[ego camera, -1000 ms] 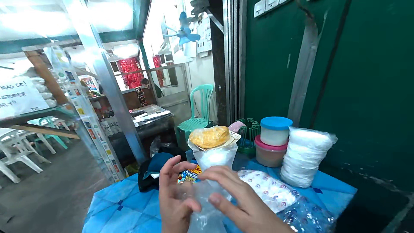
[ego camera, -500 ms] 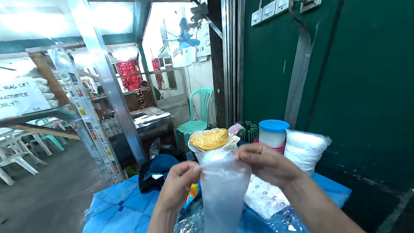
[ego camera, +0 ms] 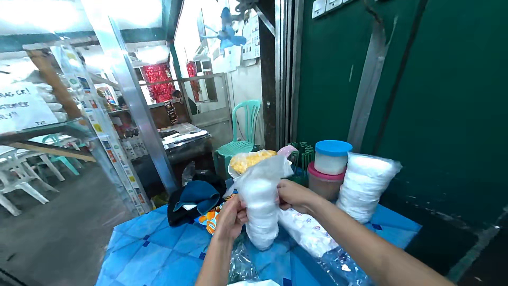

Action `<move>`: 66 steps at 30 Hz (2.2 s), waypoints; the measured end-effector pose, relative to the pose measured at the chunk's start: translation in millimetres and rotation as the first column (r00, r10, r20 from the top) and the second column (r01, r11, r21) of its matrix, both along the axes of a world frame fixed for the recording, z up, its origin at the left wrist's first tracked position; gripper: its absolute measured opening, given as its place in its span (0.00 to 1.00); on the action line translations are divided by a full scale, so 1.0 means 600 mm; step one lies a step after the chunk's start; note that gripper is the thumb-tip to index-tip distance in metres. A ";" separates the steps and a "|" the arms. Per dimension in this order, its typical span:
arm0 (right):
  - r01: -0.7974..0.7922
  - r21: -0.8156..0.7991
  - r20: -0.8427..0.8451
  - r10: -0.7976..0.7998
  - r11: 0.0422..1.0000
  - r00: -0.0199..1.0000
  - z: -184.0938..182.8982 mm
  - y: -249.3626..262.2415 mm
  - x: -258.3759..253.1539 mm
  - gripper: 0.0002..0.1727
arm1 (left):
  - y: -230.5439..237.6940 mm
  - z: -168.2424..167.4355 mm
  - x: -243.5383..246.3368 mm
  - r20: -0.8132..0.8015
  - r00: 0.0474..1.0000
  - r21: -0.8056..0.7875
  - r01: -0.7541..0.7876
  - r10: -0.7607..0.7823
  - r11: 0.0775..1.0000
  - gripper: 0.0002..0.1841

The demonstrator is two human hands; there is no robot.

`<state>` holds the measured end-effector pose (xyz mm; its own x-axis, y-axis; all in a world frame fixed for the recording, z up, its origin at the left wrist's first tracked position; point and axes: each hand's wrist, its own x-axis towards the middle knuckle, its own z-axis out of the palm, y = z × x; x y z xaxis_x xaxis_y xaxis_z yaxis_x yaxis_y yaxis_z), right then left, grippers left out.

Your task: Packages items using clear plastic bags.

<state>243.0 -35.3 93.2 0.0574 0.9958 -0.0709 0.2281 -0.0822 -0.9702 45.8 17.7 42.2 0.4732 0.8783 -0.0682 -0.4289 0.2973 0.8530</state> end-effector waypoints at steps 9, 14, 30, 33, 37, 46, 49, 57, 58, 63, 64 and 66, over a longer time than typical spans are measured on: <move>0.071 0.143 0.078 -0.083 0.987 0.993 -0.056 -0.010 -0.016 0.09 | -0.013 -0.028 -0.008 -0.072 0.997 -0.105 -0.028 0.020 0.994 0.19; 0.114 0.288 0.095 -0.147 0.951 0.984 -0.084 -0.009 -0.020 0.11 | -0.011 -0.047 -0.008 -0.118 0.992 -0.119 -0.068 0.054 0.991 0.19; 0.656 -0.198 -0.924 -0.361 0.728 0.122 -0.081 -0.074 -0.121 0.19 | -0.165 -0.005 0.050 0.211 0.905 -0.169 -0.338 0.369 0.926 0.20; 0.665 -0.181 -0.922 -0.360 0.725 0.141 -0.061 -0.090 -0.126 0.19 | -0.159 -0.008 0.039 0.099 0.953 -0.058 -0.281 0.286 0.958 0.23; 0.657 -0.113 -0.910 -0.344 0.746 0.233 -0.064 -0.087 -0.128 0.23 | -0.150 -0.017 0.022 0.004 0.979 0.044 -0.202 0.202 0.978 0.27; 0.561 -0.008 -0.791 -0.348 0.828 0.503 -0.119 -0.084 -0.111 0.26 | -0.120 -0.013 -0.008 -0.132 0.983 0.158 -0.104 0.126 0.982 0.33; 0.568 -0.031 -0.774 -0.379 0.823 0.507 -0.143 -0.088 -0.118 0.23 | -0.119 -0.025 -0.010 -0.127 0.982 0.152 -0.120 0.140 0.981 0.35; 0.425 0.318 -0.466 -0.250 0.847 0.848 -0.136 -0.081 -0.073 0.22 | -0.072 -0.009 -0.065 -0.572 0.777 0.511 0.087 0.263 0.855 0.28; 0.392 0.390 -0.423 -0.216 0.833 0.880 -0.121 -0.075 -0.066 0.27 | -0.060 -0.003 -0.073 -0.621 0.717 0.572 0.137 0.318 0.809 0.28; 0.211 0.583 -0.039 -0.232 0.785 0.972 -0.043 -0.032 -0.076 0.55 | -0.070 0.076 -0.039 -0.350 0.838 0.686 -0.075 0.418 0.724 0.39; 0.178 0.616 0.037 -0.254 0.767 0.966 -0.052 -0.019 -0.077 0.57 | -0.072 0.089 -0.027 -0.296 0.864 0.691 -0.100 0.407 0.715 0.42; 0.136 0.633 0.122 -0.272 0.763 0.955 -0.089 0.000 -0.079 0.59 | -0.066 0.101 -0.008 -0.276 0.885 0.684 -0.093 0.375 0.723 0.48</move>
<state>195.9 -35.3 40.0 0.2089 0.7854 0.5827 0.4637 0.4451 -0.7661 41.1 -22.1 103.0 0.3062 0.8521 0.4244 -0.0178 -0.4406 0.8975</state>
